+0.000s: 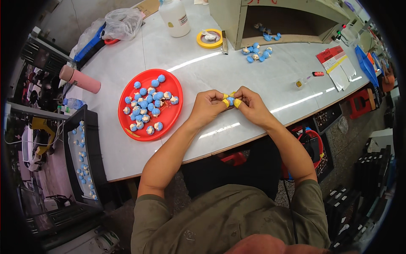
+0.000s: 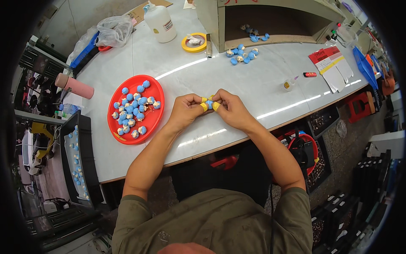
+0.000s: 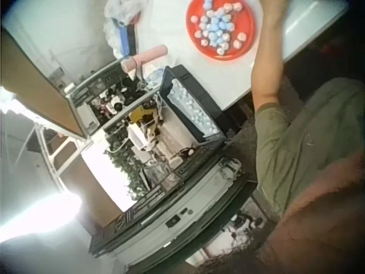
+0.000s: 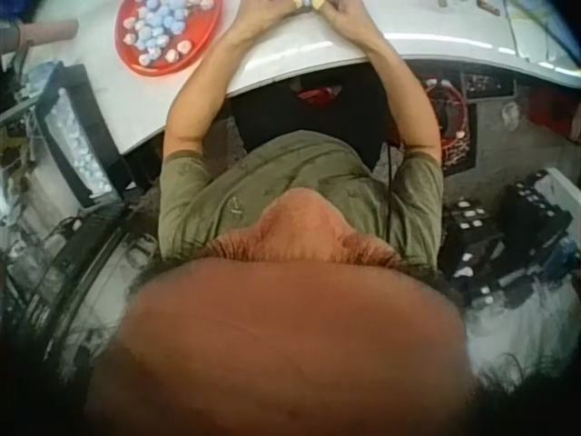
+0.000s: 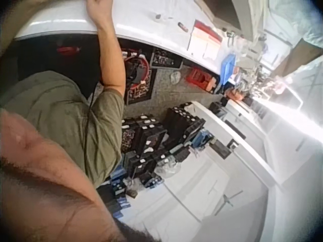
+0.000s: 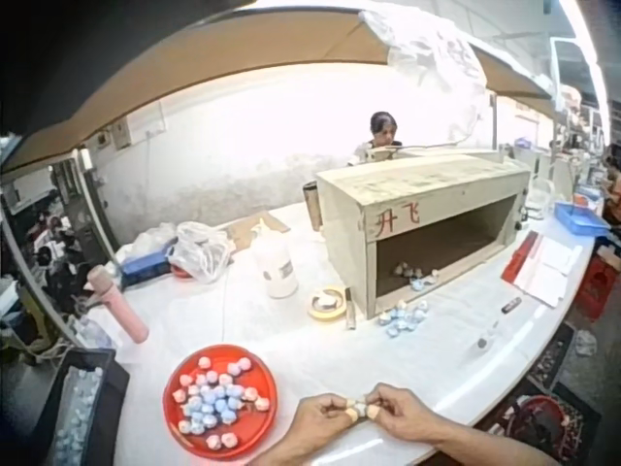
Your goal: The person assembles small blue and white decorative items by hand, picking them from a red plate and placing them on the table. They use a small bottle to apply a substance to the items before joining them together.
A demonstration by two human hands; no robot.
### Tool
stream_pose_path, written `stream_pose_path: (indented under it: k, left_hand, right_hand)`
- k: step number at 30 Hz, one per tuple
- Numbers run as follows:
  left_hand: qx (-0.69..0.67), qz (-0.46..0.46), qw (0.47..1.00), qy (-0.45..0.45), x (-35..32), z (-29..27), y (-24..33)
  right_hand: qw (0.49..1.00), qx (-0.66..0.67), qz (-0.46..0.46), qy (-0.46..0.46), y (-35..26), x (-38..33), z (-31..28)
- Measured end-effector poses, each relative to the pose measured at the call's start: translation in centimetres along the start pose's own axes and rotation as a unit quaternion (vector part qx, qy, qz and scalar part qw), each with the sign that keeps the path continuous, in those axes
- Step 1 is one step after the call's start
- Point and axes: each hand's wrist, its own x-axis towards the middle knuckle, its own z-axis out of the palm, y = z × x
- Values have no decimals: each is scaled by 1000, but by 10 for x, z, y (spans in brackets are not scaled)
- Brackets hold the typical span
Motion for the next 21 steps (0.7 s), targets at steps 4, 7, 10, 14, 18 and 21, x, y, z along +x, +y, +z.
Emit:
stream_pose_path:
  k: [4,7,10,14,18,21]
  left_hand:
    - [4,8,1000,0,2,2,5]
    - [-23,-33,999,19,1,7,16]
    - [-25,-66,997,19,4,5,17]
    - [-20,-63,998,20,4,8,24]
    - [-8,-64,998,13,4,6,24]
    - [-5,-73,997,9,3,6,24]
  right_hand:
    - [1000,2,-7,10,-2,2,1]
    - [999,30,17,22,-14,2,5]
    - [997,58,42,29,-16,1,3]
    - [997,64,28,35,-16,1,5]
    - [997,46,57,34,-18,0,4]
    - [998,39,47,33,-13,1,4]
